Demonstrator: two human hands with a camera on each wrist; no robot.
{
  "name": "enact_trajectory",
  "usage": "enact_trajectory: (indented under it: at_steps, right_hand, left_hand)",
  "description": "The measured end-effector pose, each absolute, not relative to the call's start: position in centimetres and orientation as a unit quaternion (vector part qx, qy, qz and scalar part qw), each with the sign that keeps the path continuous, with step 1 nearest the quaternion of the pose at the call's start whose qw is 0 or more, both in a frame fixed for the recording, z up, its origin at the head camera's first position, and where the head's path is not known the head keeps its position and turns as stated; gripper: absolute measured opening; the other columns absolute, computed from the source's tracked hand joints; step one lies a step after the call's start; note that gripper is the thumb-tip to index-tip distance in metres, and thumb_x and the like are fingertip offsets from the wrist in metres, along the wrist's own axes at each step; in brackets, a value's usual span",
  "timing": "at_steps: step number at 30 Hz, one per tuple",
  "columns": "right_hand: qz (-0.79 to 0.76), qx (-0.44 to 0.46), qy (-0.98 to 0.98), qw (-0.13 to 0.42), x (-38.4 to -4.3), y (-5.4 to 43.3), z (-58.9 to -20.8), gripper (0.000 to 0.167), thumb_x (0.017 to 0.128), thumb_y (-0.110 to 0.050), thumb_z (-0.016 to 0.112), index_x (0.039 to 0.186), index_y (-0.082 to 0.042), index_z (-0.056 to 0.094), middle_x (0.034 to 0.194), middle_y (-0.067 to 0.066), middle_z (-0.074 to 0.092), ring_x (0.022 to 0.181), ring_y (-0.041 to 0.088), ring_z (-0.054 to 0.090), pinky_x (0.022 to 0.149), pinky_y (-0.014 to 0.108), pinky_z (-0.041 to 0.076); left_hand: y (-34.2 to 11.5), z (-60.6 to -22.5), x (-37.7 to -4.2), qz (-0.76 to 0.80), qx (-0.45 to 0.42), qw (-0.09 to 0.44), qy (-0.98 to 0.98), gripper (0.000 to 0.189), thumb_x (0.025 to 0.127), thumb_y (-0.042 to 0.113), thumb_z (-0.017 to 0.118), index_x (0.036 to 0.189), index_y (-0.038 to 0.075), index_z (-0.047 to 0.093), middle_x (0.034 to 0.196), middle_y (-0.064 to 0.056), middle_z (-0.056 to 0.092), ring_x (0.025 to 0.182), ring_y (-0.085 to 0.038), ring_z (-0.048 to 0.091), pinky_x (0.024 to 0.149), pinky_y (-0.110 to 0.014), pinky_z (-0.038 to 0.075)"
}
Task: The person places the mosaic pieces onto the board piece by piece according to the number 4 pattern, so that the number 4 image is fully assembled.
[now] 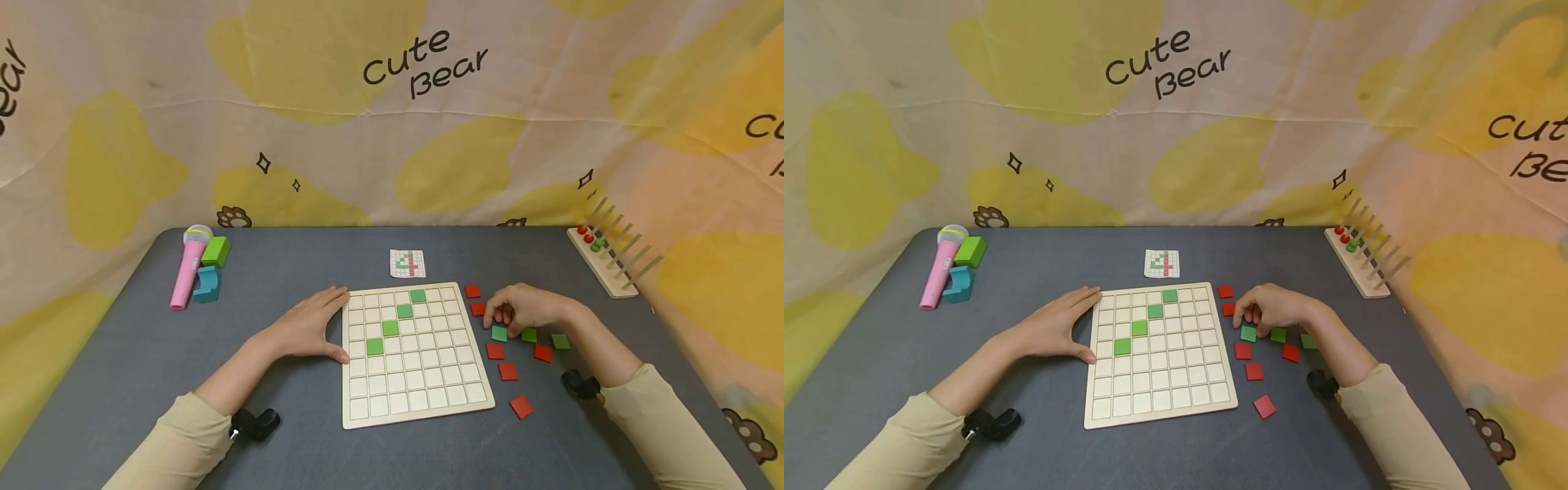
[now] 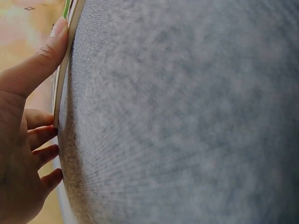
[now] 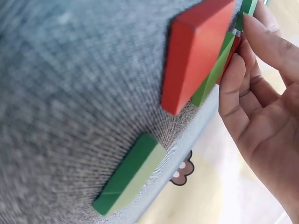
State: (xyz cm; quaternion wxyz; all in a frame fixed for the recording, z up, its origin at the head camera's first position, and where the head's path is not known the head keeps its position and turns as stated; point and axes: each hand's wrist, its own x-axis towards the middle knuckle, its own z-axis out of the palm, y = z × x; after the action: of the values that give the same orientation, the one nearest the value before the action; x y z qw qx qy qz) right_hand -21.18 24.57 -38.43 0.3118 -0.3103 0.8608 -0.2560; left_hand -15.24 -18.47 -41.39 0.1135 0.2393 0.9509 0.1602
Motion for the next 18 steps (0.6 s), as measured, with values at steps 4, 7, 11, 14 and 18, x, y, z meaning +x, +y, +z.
enact_trajectory:
  at_steps: [4, 7, 11, 14, 18]
  right_hand:
    - [-0.247, -0.31, 0.865, 0.307, -21.12, 24.45, -38.48, 0.038, 0.069, 0.012, 0.075, 0.093, -0.017, 0.074, 0.084, 0.006, 0.06, 0.076, 0.015, 0.052, 0.063, 0.021, 0.048]
    - [-0.245, -0.31, 0.867, 0.304, -21.1, 24.35, -38.4, 0.036, 0.069, 0.011, 0.076, 0.092, -0.017, 0.074, 0.084, 0.006, 0.061, 0.075, 0.015, 0.052, 0.062, 0.022, 0.048]
    - [-0.238, -0.313, 0.869, 0.301, -21.1, 24.22, -38.34, 0.033, 0.07, 0.009, 0.078, 0.089, -0.018, 0.074, 0.083, 0.006, 0.061, 0.073, 0.014, 0.052, 0.061, 0.023, 0.049]
    - [-0.228, -0.313, 0.872, 0.297, -21.14, 24.1, -38.36, 0.032, 0.07, 0.007, 0.08, 0.088, -0.018, 0.072, 0.082, 0.005, 0.061, 0.072, 0.013, 0.053, 0.061, 0.023, 0.049]
    - [-0.222, -0.312, 0.876, 0.293, -21.19, 23.9, -38.4, 0.03, 0.069, 0.006, 0.08, 0.086, -0.015, 0.068, 0.08, 0.004, 0.062, 0.07, 0.012, 0.053, 0.059, 0.024, 0.049]
  left_hand:
    - [-18.51, -41.44, -15.17, 0.16, 0.24, 0.112, 0.951, 0.122, 0.064, 0.069, 0.08, 0.155, 0.005, 0.03, 0.163, -0.015, 0.029, 0.152, -0.039, 0.025, 0.117, -0.061, 0.029]
    - [-18.5, -41.46, -15.16, 0.159, 0.24, 0.108, 0.952, 0.122, 0.063, 0.069, 0.08, 0.155, 0.005, 0.031, 0.163, -0.015, 0.03, 0.152, -0.039, 0.026, 0.117, -0.061, 0.03]
    - [-18.52, -41.51, -15.23, 0.157, 0.243, 0.103, 0.952, 0.122, 0.063, 0.07, 0.08, 0.155, 0.005, 0.031, 0.162, -0.016, 0.031, 0.151, -0.04, 0.027, 0.116, -0.061, 0.031]
    - [-18.55, -41.48, -15.25, 0.156, 0.243, 0.104, 0.952, 0.122, 0.063, 0.069, 0.08, 0.154, 0.004, 0.032, 0.162, -0.016, 0.031, 0.151, -0.04, 0.027, 0.117, -0.061, 0.03]
    - [-18.54, -41.37, -15.17, 0.156, 0.245, 0.105, 0.951, 0.122, 0.063, 0.07, 0.08, 0.154, 0.004, 0.032, 0.162, -0.017, 0.031, 0.151, -0.041, 0.027, 0.116, -0.062, 0.031]
